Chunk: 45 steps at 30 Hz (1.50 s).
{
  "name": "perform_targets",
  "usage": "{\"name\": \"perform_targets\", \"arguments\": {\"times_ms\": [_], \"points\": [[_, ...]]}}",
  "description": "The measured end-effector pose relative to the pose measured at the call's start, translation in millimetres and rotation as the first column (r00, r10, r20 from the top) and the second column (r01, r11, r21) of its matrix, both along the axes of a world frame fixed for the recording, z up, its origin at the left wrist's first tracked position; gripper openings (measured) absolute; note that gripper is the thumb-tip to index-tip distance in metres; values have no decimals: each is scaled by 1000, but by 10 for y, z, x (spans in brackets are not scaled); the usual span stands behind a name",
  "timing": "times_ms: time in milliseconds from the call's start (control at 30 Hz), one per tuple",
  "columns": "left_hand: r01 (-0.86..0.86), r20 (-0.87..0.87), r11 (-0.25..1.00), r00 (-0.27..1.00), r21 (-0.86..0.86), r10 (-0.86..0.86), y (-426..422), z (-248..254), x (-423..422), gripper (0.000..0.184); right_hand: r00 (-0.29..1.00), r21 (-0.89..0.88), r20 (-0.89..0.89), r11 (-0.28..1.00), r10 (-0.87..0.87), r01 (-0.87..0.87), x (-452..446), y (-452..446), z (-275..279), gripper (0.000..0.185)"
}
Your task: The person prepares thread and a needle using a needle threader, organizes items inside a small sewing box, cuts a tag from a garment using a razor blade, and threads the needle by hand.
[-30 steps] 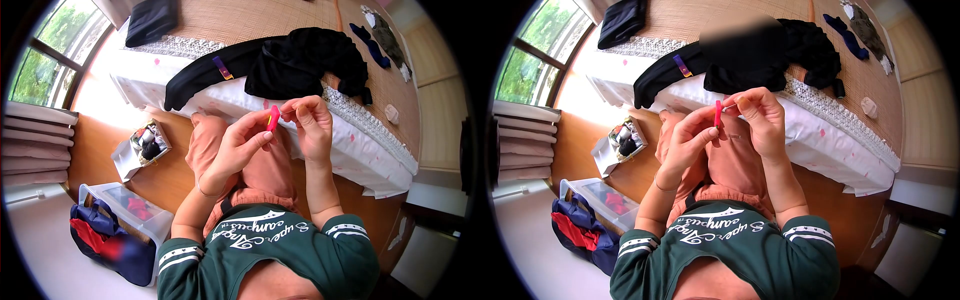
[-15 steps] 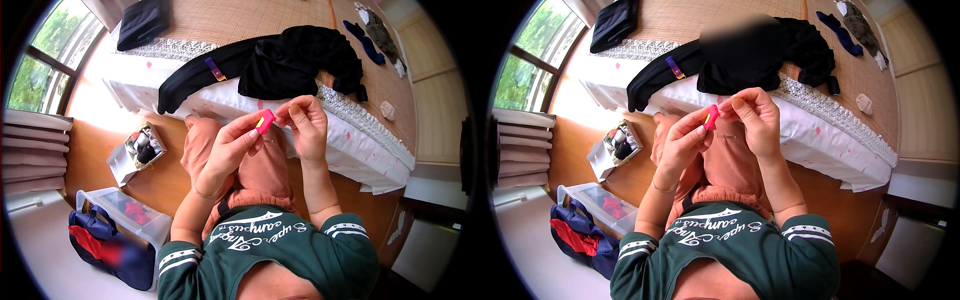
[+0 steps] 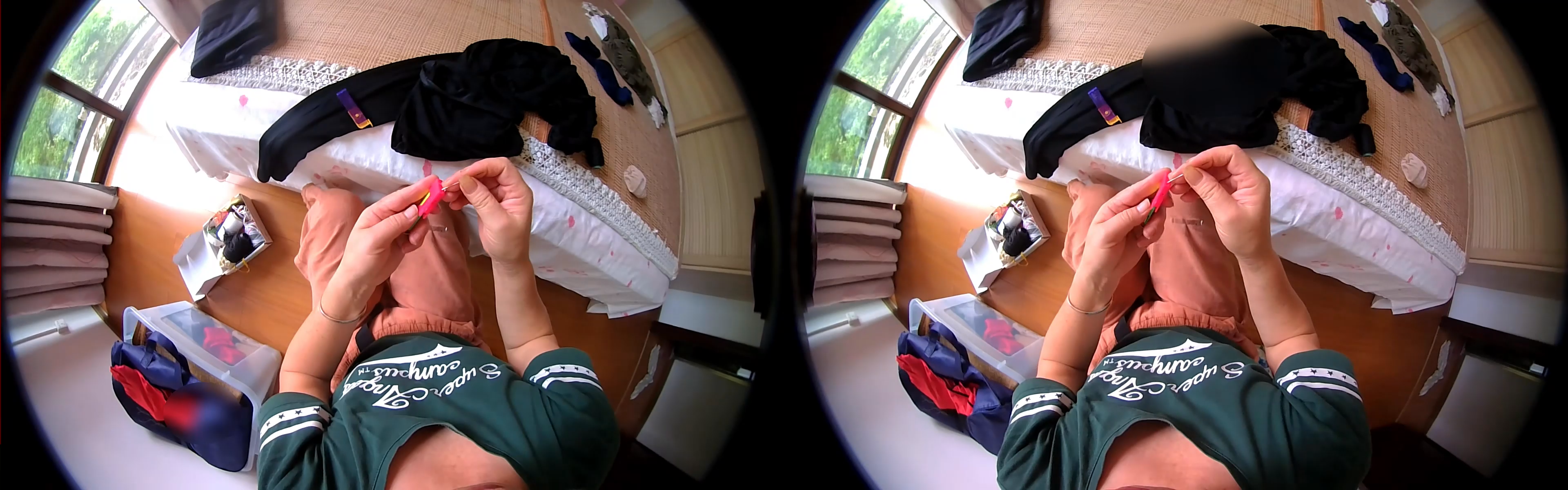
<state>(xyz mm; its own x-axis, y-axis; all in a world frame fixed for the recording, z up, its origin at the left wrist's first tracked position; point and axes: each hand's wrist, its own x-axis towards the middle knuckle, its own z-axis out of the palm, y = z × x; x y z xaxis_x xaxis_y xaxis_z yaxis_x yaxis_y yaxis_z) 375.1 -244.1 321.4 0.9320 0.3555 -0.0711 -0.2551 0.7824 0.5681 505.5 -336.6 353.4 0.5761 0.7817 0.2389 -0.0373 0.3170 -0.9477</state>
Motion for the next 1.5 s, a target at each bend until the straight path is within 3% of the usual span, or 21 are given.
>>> {"name": "perform_targets", "arguments": {"times_ms": [167, 400, 800, 967, 1233, 1500], "points": [[-19, -43, 999, 999, 29, 20, -31, 19, -14, 44, 999, -24, 48, 1000, -18, 19, -12, 5, -4, 5], [20, -148, 993, 989, 120, -2, -4, 72, -43, 30, 998, -58, 56, 998, 4, -1, -2, 16, -34, 3], [106, -205, 980, 976, 168, -71, 55, 51, -82, 29, 991, -132, -16, 982, 132, -133, 98, -12, -18, 3], [127, -214, 974, 973, 187, -86, 67, 62, -84, 27, 972, -216, 54, 953, 228, -212, 179, 6, -54, 1], [190, -290, 960, 949, 206, -126, 86, 49, -103, 20, 969, -264, 3, 935, 247, -238, 185, 12, -69, 1], [118, -285, 956, 958, 268, -38, 57, 23, -95, 16, 969, -272, 3, 933, 247, -237, 187, 11, -113, 1]]}}
